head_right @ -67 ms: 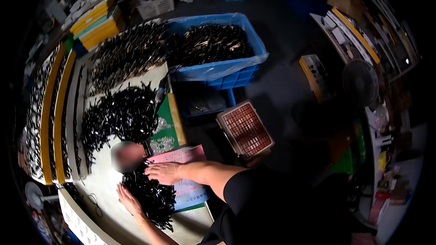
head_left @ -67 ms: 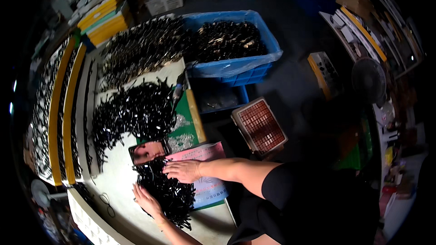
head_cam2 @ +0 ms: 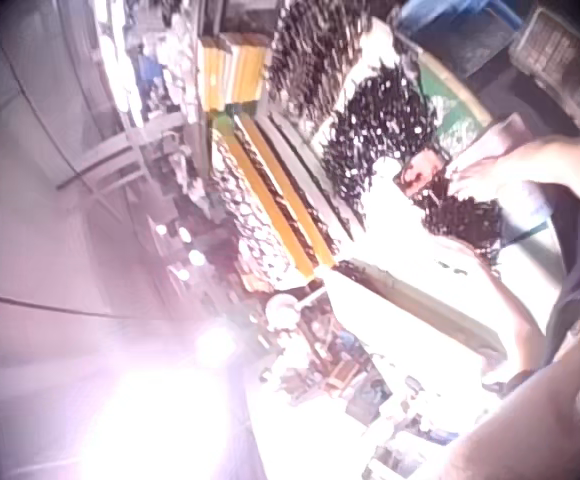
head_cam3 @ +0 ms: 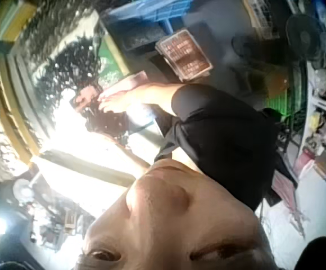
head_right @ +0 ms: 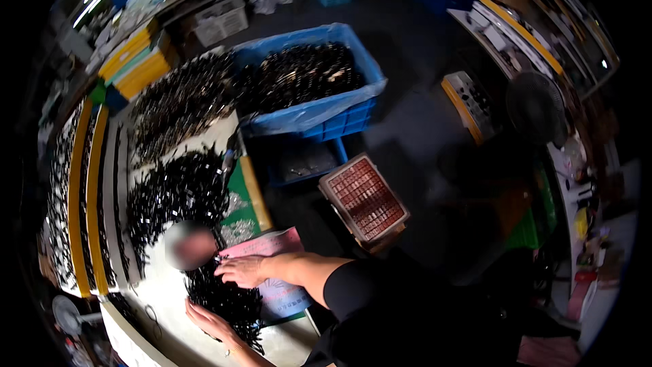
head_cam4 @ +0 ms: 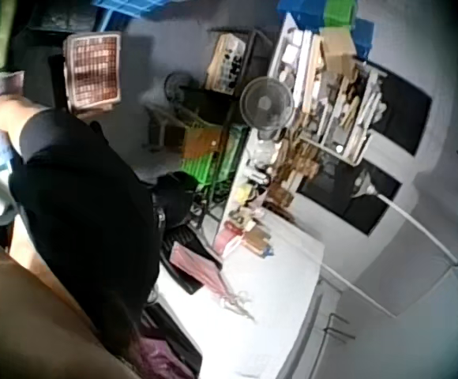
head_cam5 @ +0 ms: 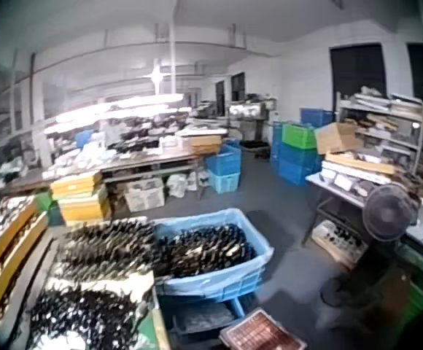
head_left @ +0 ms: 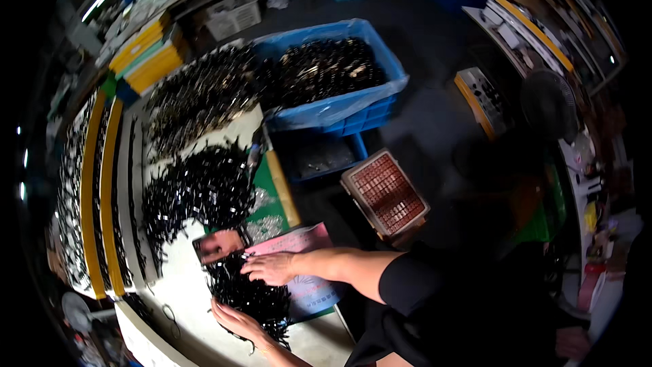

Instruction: The person assembles eyeglasses by attaching temple arms to the front frame using a small screwdriver. They repeatedly pick up temple arms and frame fronts, align the hinge, and tighten the screw. Completed glasses are placed aside on the work surface.

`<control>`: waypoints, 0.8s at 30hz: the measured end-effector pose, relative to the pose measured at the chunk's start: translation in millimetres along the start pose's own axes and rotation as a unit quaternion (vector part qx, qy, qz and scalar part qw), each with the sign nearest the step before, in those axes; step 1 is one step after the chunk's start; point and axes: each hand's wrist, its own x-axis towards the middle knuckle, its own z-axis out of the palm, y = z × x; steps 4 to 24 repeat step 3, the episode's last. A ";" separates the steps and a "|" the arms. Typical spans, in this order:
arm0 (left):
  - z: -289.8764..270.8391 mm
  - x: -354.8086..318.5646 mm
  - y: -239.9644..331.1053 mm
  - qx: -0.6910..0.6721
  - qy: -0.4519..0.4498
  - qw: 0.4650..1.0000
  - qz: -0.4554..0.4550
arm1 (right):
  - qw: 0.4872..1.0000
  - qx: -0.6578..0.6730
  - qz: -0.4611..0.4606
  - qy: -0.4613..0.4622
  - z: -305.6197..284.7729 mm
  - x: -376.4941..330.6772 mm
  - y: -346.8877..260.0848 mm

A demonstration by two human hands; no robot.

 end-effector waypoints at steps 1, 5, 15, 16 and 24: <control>-3.7 -14.4 15.7 -0.001 0.000 1.000 0.022 | 0.999 -0.014 -0.028 0.006 -7.9 -2.3 -0.1; 5.8 -19.4 31.3 -0.033 0.017 0.996 0.087 | 0.997 -0.042 -0.054 0.029 -33.5 -0.7 1.5; 5.8 -19.4 31.3 -0.033 0.017 0.996 0.087 | 0.997 -0.042 -0.054 0.029 -33.5 -0.7 1.5; 5.8 -19.4 31.3 -0.033 0.017 0.996 0.087 | 0.997 -0.042 -0.054 0.029 -33.5 -0.7 1.5; 5.8 -19.4 31.3 -0.033 0.017 0.996 0.087 | 0.997 -0.042 -0.054 0.029 -33.5 -0.7 1.5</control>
